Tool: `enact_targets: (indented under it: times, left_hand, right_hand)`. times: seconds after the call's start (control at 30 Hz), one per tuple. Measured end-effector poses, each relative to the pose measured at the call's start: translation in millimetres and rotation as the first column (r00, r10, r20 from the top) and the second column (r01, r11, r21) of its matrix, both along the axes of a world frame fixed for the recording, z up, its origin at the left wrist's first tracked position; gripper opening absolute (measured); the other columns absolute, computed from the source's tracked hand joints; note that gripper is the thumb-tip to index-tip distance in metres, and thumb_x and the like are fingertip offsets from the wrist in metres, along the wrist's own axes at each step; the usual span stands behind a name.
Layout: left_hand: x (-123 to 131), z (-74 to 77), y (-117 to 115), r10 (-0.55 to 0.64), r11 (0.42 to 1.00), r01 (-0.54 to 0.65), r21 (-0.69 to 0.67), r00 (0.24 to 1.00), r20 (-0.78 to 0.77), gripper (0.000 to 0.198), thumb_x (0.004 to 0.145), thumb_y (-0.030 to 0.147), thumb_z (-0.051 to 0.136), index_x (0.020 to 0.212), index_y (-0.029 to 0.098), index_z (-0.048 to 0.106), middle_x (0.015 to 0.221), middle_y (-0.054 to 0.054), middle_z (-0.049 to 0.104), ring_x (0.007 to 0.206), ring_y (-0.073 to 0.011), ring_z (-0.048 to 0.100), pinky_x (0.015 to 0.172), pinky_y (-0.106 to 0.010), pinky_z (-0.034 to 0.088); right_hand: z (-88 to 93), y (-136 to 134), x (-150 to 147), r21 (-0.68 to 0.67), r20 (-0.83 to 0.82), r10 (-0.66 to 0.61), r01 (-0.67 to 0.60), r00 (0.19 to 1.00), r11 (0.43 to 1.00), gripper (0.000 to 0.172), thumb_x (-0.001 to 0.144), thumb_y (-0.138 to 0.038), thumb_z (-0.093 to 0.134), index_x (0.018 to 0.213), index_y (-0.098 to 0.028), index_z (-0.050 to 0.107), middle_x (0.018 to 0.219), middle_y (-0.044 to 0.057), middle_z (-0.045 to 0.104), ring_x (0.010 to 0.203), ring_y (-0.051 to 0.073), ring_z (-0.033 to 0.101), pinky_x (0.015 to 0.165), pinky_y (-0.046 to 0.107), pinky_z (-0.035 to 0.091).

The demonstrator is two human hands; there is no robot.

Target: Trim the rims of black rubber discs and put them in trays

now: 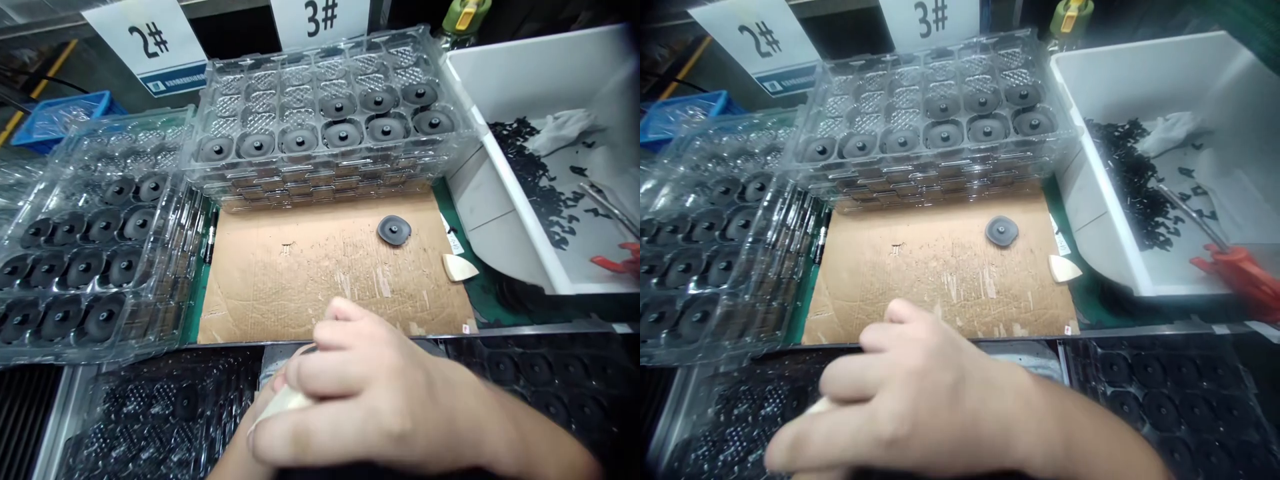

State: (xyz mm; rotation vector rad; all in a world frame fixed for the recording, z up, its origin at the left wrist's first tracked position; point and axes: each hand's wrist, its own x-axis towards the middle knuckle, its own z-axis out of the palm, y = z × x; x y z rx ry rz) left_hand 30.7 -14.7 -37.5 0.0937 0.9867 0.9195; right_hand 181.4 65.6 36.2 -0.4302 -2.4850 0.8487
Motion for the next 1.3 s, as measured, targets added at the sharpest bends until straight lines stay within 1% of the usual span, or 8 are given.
enact_targets:
  times: [0.27, 0.43, 0.63, 0.77, 0.87, 1.0, 1.17, 1.3]
  left_hand:
    - [-15, 10.9, 8, 0.104, 0.98, -0.135, 0.145, 0.973, 0.208, 0.049, 0.071, 0.039, 0.063, 0.116, 0.021, 0.055, 0.125, -0.007, 0.055, 0.113, -0.0247, 0.052, 0.099, -0.033, 0.038]
    - [-16, 16.2, 10, 0.125, 0.975, -0.157, 0.159, 0.973, 0.194, 0.053, 0.069, 0.039, 0.063, 0.119, 0.022, 0.053, 0.126, -0.007, 0.054, 0.114, -0.0262, 0.051, 0.099, -0.033, 0.038]
    - [-5, 18.7, 9, 0.144, 0.97, -0.165, 0.176, 0.981, 0.127, 0.051, 0.065, 0.037, 0.069, 0.113, 0.025, 0.057, 0.12, -0.004, 0.059, 0.112, -0.0236, 0.053, 0.096, -0.032, 0.042]
    - [-2, 16.9, 7, 0.137, 0.981, -0.146, 0.126, 0.987, 0.08, 0.041, 0.069, 0.026, 0.069, 0.108, 0.028, 0.06, 0.115, -0.001, 0.063, 0.109, -0.0192, 0.055, 0.091, -0.026, 0.045]
    - [-3, 17.9, 6, 0.178, 0.971, -0.187, 0.148, 0.981, 0.078, 0.04, 0.066, 0.025, 0.072, 0.104, 0.029, 0.063, 0.106, 0.0, 0.067, 0.099, -0.0152, 0.06, 0.084, -0.022, 0.049]
    - [-3, 21.5, 6, 0.145, 0.97, -0.17, 0.172, 0.979, 0.146, 0.025, 0.068, 0.023, 0.07, 0.092, 0.026, 0.068, 0.087, 0.003, 0.07, 0.083, -0.0089, 0.063, 0.074, -0.013, 0.049]
    - [-12, 21.1, 4, 0.132, 0.974, -0.152, 0.169, 0.983, 0.127, 0.047, 0.061, 0.026, 0.075, 0.106, 0.03, 0.062, 0.112, 0.002, 0.065, 0.104, -0.0149, 0.058, 0.089, -0.02, 0.045]
    - [-14, 18.9, 5, 0.139, 0.963, -0.171, 0.207, 0.977, 0.16, 0.051, 0.058, 0.024, 0.077, 0.106, 0.029, 0.063, 0.111, 0.001, 0.066, 0.105, -0.0155, 0.058, 0.09, -0.02, 0.045]
  right_hand:
    - [-66.6, 3, 29, -0.138, 0.23, -0.501, 0.538, 0.834, 0.832, 0.028, 0.088, -0.016, 0.045, 0.111, -0.025, 0.058, 0.094, 0.001, 0.064, 0.082, 0.015, 0.054, 0.074, 0.031, 0.038]
    - [-116.5, -22, 22, -0.229, 0.29, -0.484, 0.551, 0.826, 0.803, 0.026, 0.086, -0.016, 0.045, 0.106, -0.023, 0.061, 0.087, 0.002, 0.065, 0.078, 0.017, 0.057, 0.072, 0.032, 0.044]
    - [-43.0, -21, 6, -0.354, 0.038, -0.679, 0.645, 0.733, 0.677, 0.028, 0.087, -0.019, 0.047, 0.113, -0.024, 0.055, 0.106, 0.002, 0.061, 0.088, 0.014, 0.057, 0.071, 0.024, 0.046]
    - [0.1, -25, -9, -0.292, -0.038, -0.409, 0.381, 0.912, 0.877, 0.029, 0.087, -0.015, 0.045, 0.115, -0.017, 0.055, 0.092, 0.004, 0.063, 0.083, 0.014, 0.057, 0.076, 0.026, 0.046]
    - [3.0, -21, -19, -0.351, 0.122, -0.253, 0.28, 0.96, 0.893, 0.024, 0.087, -0.015, 0.044, 0.104, -0.021, 0.06, 0.085, 0.0, 0.062, 0.077, 0.012, 0.056, 0.07, 0.023, 0.045]
    - [-5.0, -18, -31, -0.25, -0.036, -0.439, 0.417, 0.898, 0.874, 0.031, 0.09, -0.018, 0.037, 0.116, -0.014, 0.054, 0.089, 0.006, 0.061, 0.078, 0.016, 0.055, 0.072, 0.029, 0.045]
    - [0.3, -27, -7, -0.427, 0.074, -0.209, 0.221, 0.975, 0.877, 0.026, 0.086, -0.012, 0.047, 0.106, -0.023, 0.059, 0.09, -0.002, 0.063, 0.081, 0.009, 0.056, 0.074, 0.018, 0.044]
    - [2.0, -27, 9, -0.183, 0.21, -0.447, 0.484, 0.869, 0.856, 0.026, 0.085, -0.013, 0.046, 0.106, -0.023, 0.059, 0.074, -0.001, 0.06, 0.065, 0.011, 0.053, 0.059, 0.024, 0.039]
